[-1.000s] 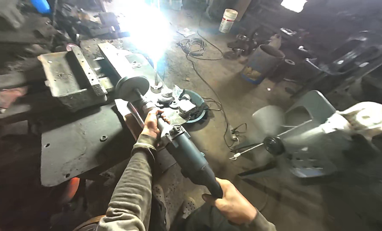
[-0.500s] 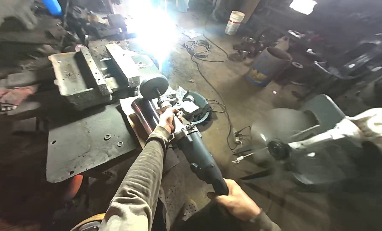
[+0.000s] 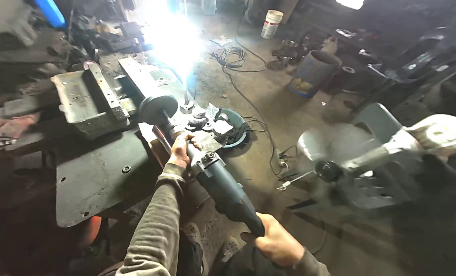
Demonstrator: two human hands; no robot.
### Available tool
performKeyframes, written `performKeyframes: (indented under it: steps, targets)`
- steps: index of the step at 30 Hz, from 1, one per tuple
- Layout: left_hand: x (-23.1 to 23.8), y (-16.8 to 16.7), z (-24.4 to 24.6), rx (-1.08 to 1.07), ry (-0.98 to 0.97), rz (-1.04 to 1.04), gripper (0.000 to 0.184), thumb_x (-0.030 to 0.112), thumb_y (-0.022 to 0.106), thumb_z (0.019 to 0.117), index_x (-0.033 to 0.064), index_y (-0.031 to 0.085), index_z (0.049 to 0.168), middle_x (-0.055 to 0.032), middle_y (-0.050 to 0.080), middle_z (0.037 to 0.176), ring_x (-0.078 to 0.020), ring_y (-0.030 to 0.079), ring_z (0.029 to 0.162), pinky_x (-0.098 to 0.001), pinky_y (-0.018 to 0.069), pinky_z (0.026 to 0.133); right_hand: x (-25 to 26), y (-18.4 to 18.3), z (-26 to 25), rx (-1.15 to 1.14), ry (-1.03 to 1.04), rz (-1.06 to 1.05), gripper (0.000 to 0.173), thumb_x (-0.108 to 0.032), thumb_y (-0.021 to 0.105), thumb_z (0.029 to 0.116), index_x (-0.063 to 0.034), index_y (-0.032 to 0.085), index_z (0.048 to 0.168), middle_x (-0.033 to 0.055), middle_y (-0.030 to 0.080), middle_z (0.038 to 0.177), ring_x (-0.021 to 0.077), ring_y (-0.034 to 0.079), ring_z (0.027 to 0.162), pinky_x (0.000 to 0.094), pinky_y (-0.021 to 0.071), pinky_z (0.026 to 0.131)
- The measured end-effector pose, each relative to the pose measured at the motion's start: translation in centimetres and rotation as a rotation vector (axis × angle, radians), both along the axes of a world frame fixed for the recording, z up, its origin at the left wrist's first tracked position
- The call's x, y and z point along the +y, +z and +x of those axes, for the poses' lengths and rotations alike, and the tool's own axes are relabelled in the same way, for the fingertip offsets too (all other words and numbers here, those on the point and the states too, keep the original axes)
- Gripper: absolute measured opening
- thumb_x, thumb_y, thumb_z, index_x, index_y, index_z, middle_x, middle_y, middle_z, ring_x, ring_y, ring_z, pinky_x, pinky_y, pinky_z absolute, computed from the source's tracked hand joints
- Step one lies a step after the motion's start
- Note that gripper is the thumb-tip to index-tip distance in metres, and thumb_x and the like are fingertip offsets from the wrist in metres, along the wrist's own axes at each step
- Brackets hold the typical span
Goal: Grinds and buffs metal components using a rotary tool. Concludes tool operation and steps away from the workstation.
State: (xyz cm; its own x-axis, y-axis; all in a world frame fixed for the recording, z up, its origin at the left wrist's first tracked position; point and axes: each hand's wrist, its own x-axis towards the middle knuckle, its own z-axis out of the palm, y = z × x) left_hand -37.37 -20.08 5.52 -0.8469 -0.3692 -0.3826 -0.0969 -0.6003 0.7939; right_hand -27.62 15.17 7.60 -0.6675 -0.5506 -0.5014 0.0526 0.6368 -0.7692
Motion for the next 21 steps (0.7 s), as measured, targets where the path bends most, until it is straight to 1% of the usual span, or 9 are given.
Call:
performKeyframes:
  steps: [1, 3, 5, 8, 11, 14, 18, 21]
  targets:
    - [-0.4, 0.0, 0.7, 0.007, 0.020, -0.010, 0.016, 0.029, 0.054, 0.0973, 0.0180, 0.056, 0.086, 0.0027, 0.052, 0.064, -0.0120, 0.055, 0.054, -0.0320, 0.0533, 0.055, -0.2, 0.1, 0.2, 0.017, 0.023, 0.019, 0.033, -0.037, 0.083, 0.0806, -0.0166, 0.070, 0.104, 0.0010, 0.070, 0.081, 0.0155, 0.067, 0.067, 0.0433, 0.0595, 0.066]
    - [-1.1, -0.2, 1.7, 0.013, 0.080, 0.013, 0.018, 0.027, 0.052, 0.0982, 0.0176, 0.055, 0.083, 0.0028, 0.050, 0.062, -0.0121, 0.053, 0.053, -0.0323, 0.0526, 0.055, -0.8, 0.1, 0.5, 0.046, 0.062, 0.059, 0.037, -0.039, 0.082, 0.0805, -0.0169, 0.070, 0.108, 0.0004, 0.071, 0.087, 0.0148, 0.069, 0.076, 0.0445, 0.0596, 0.073]
    - [-1.5, -0.4, 2.4, 0.035, 0.150, 0.052, 0.018, 0.023, 0.051, 0.0977, 0.0151, 0.054, 0.082, 0.0011, 0.050, 0.060, -0.0135, 0.053, 0.050, -0.0338, 0.0536, 0.053, -1.2, 0.1, 0.7, 0.069, 0.093, 0.094, 0.040, -0.040, 0.081, 0.0807, -0.0178, 0.070, 0.112, -0.0003, 0.073, 0.092, 0.0142, 0.070, 0.085, 0.0455, 0.0600, 0.079]
    - [-1.6, -0.6, 3.5, 0.067, 0.188, 0.119, 0.019, 0.021, 0.049, 0.0983, 0.0142, 0.051, 0.081, 0.0008, 0.047, 0.056, -0.0143, 0.052, 0.047, -0.0344, 0.0537, 0.052, -1.4, 0.4, 1.0, 0.099, 0.133, 0.142, 0.042, -0.042, 0.080, 0.0822, -0.0183, 0.070, 0.115, 0.0006, 0.073, 0.095, 0.0157, 0.071, 0.088, 0.0474, 0.0595, 0.081]
    - [-1.5, -0.8, 3.9, 0.096, 0.191, 0.184, 0.020, 0.019, 0.048, 0.0983, 0.0143, 0.050, 0.079, 0.0011, 0.045, 0.055, -0.0136, 0.051, 0.046, -0.0328, 0.0531, 0.051, -1.4, 0.6, 1.3, 0.112, 0.140, 0.169, 0.043, -0.043, 0.079, 0.0825, -0.0177, 0.069, 0.116, 0.0015, 0.073, 0.094, 0.0167, 0.071, 0.088, 0.0481, 0.0591, 0.080]
    - [-1.2, -0.7, 3.4, 0.082, 0.192, 0.178, 0.016, 0.018, 0.051, 0.0960, 0.0140, 0.051, 0.081, 0.0008, 0.047, 0.057, -0.0141, 0.051, 0.046, -0.0329, 0.0528, 0.051, -1.1, 0.6, 1.3, 0.117, 0.124, 0.161, 0.043, -0.043, 0.079, 0.0818, -0.0181, 0.070, 0.115, 0.0003, 0.073, 0.093, 0.0153, 0.071, 0.087, 0.0471, 0.0593, 0.080]
    - [-0.6, -0.3, 2.3, 0.040, 0.158, 0.165, 0.016, 0.023, 0.053, 0.0963, 0.0161, 0.053, 0.082, 0.0020, 0.049, 0.060, -0.0124, 0.052, 0.049, -0.0314, 0.0528, 0.052, -0.5, 0.5, 1.0, 0.096, 0.078, 0.133, 0.041, -0.041, 0.081, 0.0807, -0.0184, 0.070, 0.113, -0.0007, 0.073, 0.093, 0.0137, 0.070, 0.085, 0.0445, 0.0598, 0.080]
    - [0.5, 0.2, 1.6, 0.054, 0.093, 0.130, 0.017, 0.026, 0.053, 0.0971, 0.0173, 0.054, 0.083, 0.0029, 0.050, 0.061, -0.0114, 0.053, 0.051, -0.0304, 0.0520, 0.053, 0.3, 0.1, 0.9, 0.089, 0.044, 0.109, 0.039, -0.041, 0.082, 0.0799, -0.0172, 0.071, 0.109, -0.0003, 0.072, 0.089, 0.0137, 0.070, 0.082, 0.0441, 0.0598, 0.077]
